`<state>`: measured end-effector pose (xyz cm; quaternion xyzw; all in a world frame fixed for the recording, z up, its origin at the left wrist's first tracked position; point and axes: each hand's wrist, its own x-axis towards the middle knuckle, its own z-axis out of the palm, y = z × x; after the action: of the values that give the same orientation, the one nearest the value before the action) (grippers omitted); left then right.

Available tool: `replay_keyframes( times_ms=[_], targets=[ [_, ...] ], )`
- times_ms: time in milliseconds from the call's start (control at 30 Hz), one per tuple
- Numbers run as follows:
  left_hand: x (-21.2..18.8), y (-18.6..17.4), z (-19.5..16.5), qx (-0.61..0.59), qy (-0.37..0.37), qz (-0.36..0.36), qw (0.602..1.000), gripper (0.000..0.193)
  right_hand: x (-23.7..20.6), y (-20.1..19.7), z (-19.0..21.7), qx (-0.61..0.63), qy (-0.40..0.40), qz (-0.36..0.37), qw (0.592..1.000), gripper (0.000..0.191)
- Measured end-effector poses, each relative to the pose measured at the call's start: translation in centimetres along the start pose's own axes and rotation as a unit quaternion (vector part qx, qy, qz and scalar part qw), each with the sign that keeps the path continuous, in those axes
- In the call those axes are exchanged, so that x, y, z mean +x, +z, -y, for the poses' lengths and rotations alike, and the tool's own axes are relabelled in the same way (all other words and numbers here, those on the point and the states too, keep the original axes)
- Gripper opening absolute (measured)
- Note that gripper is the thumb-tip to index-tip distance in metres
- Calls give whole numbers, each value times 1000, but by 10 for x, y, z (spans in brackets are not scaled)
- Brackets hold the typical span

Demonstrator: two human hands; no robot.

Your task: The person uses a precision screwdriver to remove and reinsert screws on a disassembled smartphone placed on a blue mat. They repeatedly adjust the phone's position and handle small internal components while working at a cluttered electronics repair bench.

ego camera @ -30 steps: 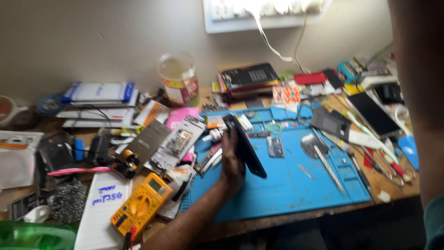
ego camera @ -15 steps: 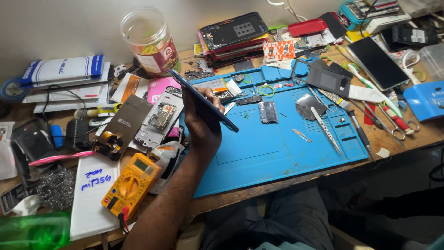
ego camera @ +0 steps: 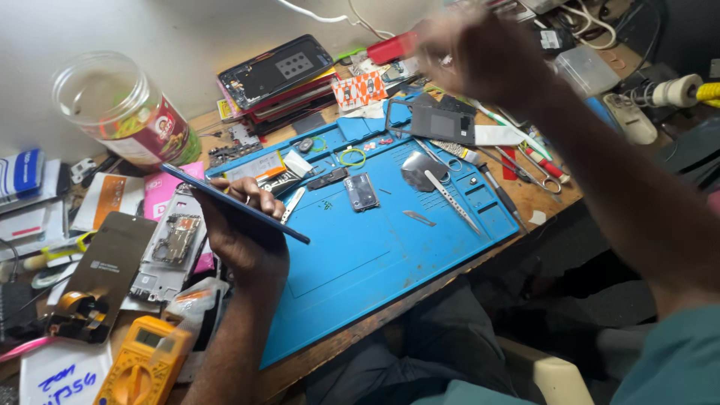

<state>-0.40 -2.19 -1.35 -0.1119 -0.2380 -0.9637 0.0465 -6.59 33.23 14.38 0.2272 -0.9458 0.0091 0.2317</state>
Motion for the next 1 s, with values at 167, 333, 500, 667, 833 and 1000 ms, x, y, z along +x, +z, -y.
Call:
replay_keyframes(
  times_ms=[167,333,500,667,833,1000],
  targets=[
    [-7,8,6,22,-5,-4,1000,32,-75,76,-32,12,65,83,994,58],
    [-6,10,5,22,-8,-15,1000,32,-72,98,-46,56,70,121,989,83],
    [-3,5,3,27,-7,-22,999,33,-62,94,-38,-20,58,182,981,83],
    [-7,2,0,34,-16,-18,999,37,-47,94,-52,-31,35,146,988,69],
    [-6,1,-6,58,-10,-23,998,39,-34,108,-65,-30,-77,-15,997,67],
    [-5,-2,-8,39,-11,-19,999,39,-73,93,-24,70,71,130,987,34]
  ],
)
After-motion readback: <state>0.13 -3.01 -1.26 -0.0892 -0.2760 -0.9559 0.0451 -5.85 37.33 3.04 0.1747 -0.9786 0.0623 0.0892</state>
